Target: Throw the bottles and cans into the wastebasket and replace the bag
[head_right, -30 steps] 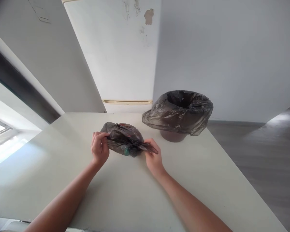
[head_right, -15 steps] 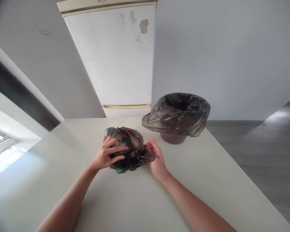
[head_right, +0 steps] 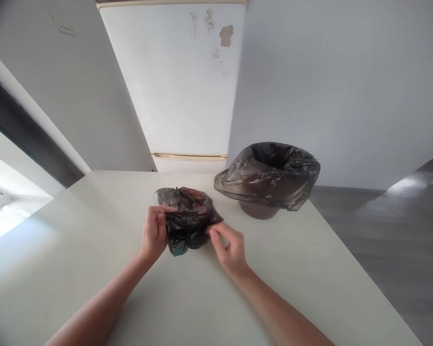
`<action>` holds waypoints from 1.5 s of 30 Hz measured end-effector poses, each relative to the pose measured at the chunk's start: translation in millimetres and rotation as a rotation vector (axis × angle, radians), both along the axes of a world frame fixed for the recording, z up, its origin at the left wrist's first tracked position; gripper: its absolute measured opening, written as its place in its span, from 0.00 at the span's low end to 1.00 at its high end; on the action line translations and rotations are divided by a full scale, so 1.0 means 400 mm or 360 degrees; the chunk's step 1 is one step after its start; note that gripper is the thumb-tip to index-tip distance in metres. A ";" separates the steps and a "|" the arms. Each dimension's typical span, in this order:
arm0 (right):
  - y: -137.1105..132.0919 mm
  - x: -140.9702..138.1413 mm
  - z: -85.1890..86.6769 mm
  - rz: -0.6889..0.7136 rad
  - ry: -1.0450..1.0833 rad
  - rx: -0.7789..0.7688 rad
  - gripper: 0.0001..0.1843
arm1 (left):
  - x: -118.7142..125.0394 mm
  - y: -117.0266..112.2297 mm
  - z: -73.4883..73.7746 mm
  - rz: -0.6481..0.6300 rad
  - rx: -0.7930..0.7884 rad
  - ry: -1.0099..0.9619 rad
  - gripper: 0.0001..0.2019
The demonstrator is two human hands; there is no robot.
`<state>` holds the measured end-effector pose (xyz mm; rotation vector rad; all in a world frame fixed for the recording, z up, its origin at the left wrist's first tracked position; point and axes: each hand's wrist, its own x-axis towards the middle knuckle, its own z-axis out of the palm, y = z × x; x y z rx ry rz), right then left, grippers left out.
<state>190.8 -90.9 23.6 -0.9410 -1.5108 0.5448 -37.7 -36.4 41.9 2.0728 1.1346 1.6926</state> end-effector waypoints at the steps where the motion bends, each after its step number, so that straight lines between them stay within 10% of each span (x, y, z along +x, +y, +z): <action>1: -0.002 -0.004 0.000 0.0073 -0.0126 0.0016 0.08 | 0.004 -0.002 -0.005 -0.0059 -0.0052 -0.0052 0.09; 4: 0.001 -0.019 -0.005 0.0131 -0.0364 0.0058 0.25 | 0.016 -0.004 -0.011 -0.0245 -0.0114 -0.0156 0.10; 9: 0.008 -0.020 -0.016 0.0119 -0.0566 0.0218 0.17 | 0.006 0.010 0.021 -0.0103 -0.0053 -0.0413 0.06; 23: 0.011 0.044 0.034 -0.1061 -0.0840 0.0685 0.22 | -0.055 0.045 0.055 0.0102 -0.0160 -0.0339 0.12; 27: -0.012 0.021 0.048 -0.0522 -0.0898 0.0941 0.21 | -0.056 0.050 0.055 0.0139 -0.0194 -0.0281 0.20; 31: -0.027 -0.021 0.026 0.0089 -0.1081 0.0530 0.20 | -0.056 0.057 0.051 0.0234 -0.0091 -0.0303 0.17; 37: -0.007 -0.019 -0.019 -0.0037 -0.1382 0.0226 0.21 | -0.084 0.079 0.055 0.0335 -0.0111 -0.0626 0.11; 45: 0.009 -0.006 -0.012 0.0160 -0.1587 0.0108 0.12 | -0.093 0.093 0.067 -0.0091 -0.0438 -0.1195 0.18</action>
